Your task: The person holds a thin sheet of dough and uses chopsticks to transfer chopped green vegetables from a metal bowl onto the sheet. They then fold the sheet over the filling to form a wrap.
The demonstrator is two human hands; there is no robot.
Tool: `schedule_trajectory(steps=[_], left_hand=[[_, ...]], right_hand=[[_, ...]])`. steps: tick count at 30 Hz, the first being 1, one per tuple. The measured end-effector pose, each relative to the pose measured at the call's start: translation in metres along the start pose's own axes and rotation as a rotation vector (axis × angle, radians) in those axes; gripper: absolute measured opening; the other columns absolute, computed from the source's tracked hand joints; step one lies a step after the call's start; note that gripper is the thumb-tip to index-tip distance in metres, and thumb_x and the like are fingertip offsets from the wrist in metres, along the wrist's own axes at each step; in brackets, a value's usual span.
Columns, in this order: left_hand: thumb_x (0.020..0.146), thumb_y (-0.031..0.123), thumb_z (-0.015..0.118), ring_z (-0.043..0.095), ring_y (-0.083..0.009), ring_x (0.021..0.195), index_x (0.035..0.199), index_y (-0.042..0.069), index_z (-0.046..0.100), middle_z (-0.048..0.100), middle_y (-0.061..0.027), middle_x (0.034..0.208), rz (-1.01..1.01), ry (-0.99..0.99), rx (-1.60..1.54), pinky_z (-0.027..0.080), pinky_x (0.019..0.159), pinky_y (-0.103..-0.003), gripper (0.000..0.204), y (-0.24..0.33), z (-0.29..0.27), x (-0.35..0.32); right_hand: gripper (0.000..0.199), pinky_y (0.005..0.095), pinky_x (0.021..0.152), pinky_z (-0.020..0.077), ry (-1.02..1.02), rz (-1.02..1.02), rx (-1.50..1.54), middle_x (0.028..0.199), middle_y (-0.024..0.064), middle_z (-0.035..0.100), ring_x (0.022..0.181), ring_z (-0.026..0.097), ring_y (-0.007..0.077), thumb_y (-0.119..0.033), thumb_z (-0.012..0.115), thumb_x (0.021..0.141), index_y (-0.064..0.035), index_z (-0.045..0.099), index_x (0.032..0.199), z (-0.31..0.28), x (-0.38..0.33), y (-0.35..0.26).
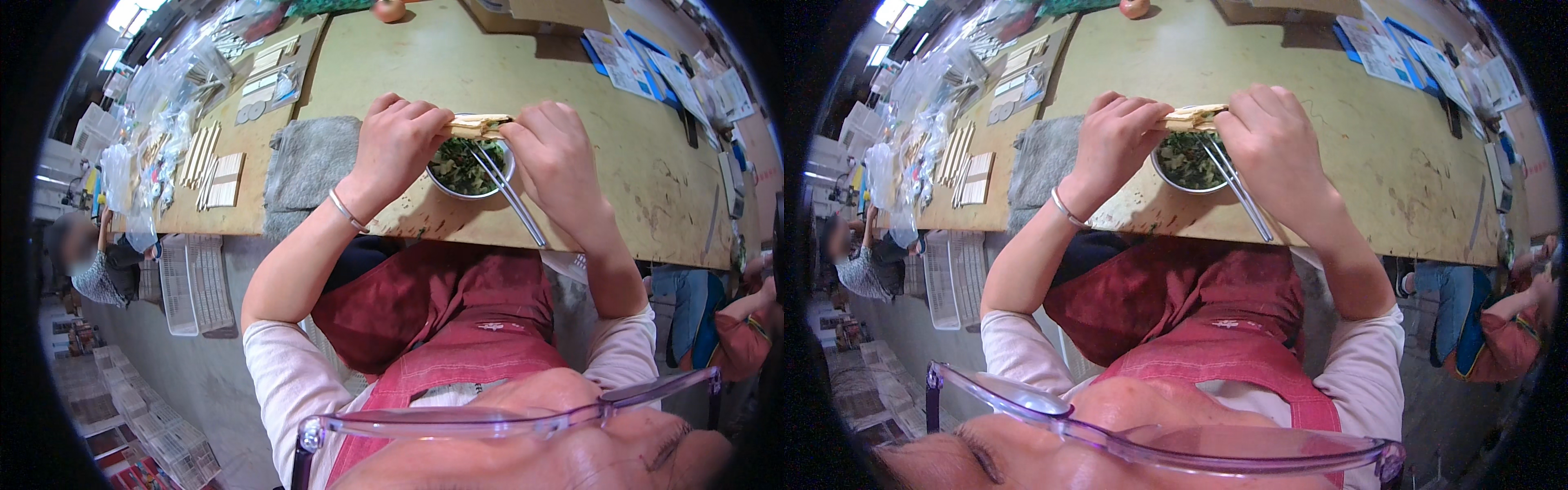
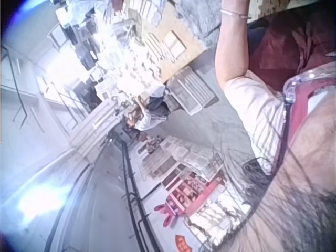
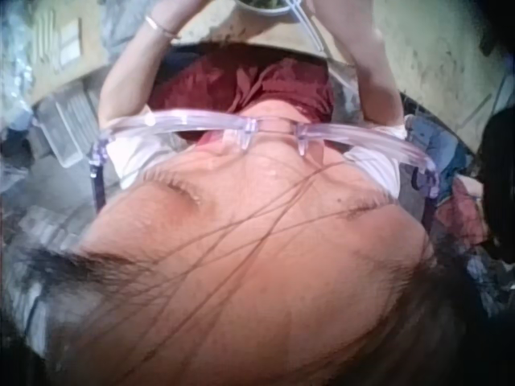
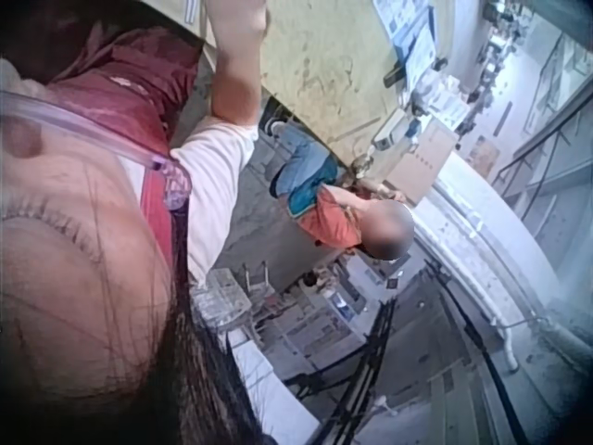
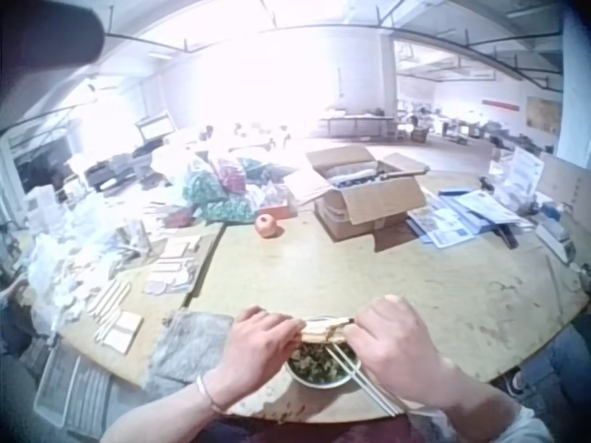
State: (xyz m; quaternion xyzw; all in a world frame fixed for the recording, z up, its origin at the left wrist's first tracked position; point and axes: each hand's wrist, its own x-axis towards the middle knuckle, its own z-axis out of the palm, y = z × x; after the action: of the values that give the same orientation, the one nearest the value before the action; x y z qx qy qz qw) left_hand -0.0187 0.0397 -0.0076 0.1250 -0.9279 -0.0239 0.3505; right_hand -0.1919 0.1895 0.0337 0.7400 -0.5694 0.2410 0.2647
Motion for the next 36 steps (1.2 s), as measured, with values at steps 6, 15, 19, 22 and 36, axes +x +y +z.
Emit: schedule_trajectory(steps=[6, 15, 19, 22, 36], left_hand=[[0.071, 0.008, 0.072, 0.063, -0.0228, 0.075, 0.093, 0.013, 0.069, 0.068, -0.0019, 0.083, 0.036, 0.022, -0.007, 0.048, 0.078, -0.033, 0.023, 0.001, 0.0, 0.002], [0.073, 0.009, 0.073, 0.061, -0.0265, 0.073, 0.095, 0.009, 0.069, 0.067, -0.0058, 0.08, -0.024, -0.054, -0.171, 0.048, 0.076, -0.035, 0.023, 0.004, 0.007, -0.004], [0.077, 0.014, 0.076, 0.06, -0.0184, 0.071, 0.097, 0.004, 0.067, 0.063, -0.0081, 0.076, -0.279, -0.134, -0.411, 0.048, 0.07, -0.031, 0.024, 0.004, 0.007, -0.006], [0.081, 0.017, 0.076, 0.057, -0.0078, 0.075, 0.1, 0.001, 0.066, 0.063, -0.0059, 0.077, -0.489, -0.184, -0.588, 0.047, 0.069, -0.026, 0.027, -0.003, 0.008, -0.005], [0.08, 0.014, 0.076, 0.063, -0.0113, 0.076, 0.099, 0.0, 0.064, 0.068, -0.0041, 0.084, -0.399, -0.054, -0.647, 0.051, 0.071, -0.028, 0.027, -0.008, 0.012, -0.005]], right_hand=[[0.008, 0.0354, 0.075, 0.0439, 0.032, -0.003, -0.033, 0.075, 0.0055, 0.054, 0.078, 0.055, 0.023, -0.012, 0.059, 0.069, -0.0058, 0.06, 0.074, -0.001, 0.002, -0.003], [0.009, 0.0353, 0.071, 0.0434, 0.04, 0.018, 0.072, 0.074, 0.0064, 0.056, 0.075, 0.055, 0.0233, -0.011, 0.067, 0.073, -0.0053, 0.06, 0.071, 0.002, 0.002, 0.001], [0.008, 0.0363, 0.069, 0.0425, 0.184, 0.316, 0.299, 0.075, 0.0077, 0.059, 0.072, 0.056, 0.0256, -0.007, 0.071, 0.077, -0.0038, 0.064, 0.077, -0.01, -0.012, 0.009], [0.012, 0.0372, 0.071, 0.0426, 0.195, 0.48, 0.368, 0.079, 0.0084, 0.061, 0.073, 0.056, 0.0271, -0.006, 0.072, 0.077, -0.0034, 0.066, 0.087, -0.016, -0.042, 0.018], [0.028, 0.0355, 0.069, 0.0465, -0.03, 0.306, 0.505, 0.077, 0.0102, 0.061, 0.071, 0.059, 0.0274, -0.013, 0.078, 0.074, -0.001, 0.066, 0.096, 0.04, -0.08, -0.002]])
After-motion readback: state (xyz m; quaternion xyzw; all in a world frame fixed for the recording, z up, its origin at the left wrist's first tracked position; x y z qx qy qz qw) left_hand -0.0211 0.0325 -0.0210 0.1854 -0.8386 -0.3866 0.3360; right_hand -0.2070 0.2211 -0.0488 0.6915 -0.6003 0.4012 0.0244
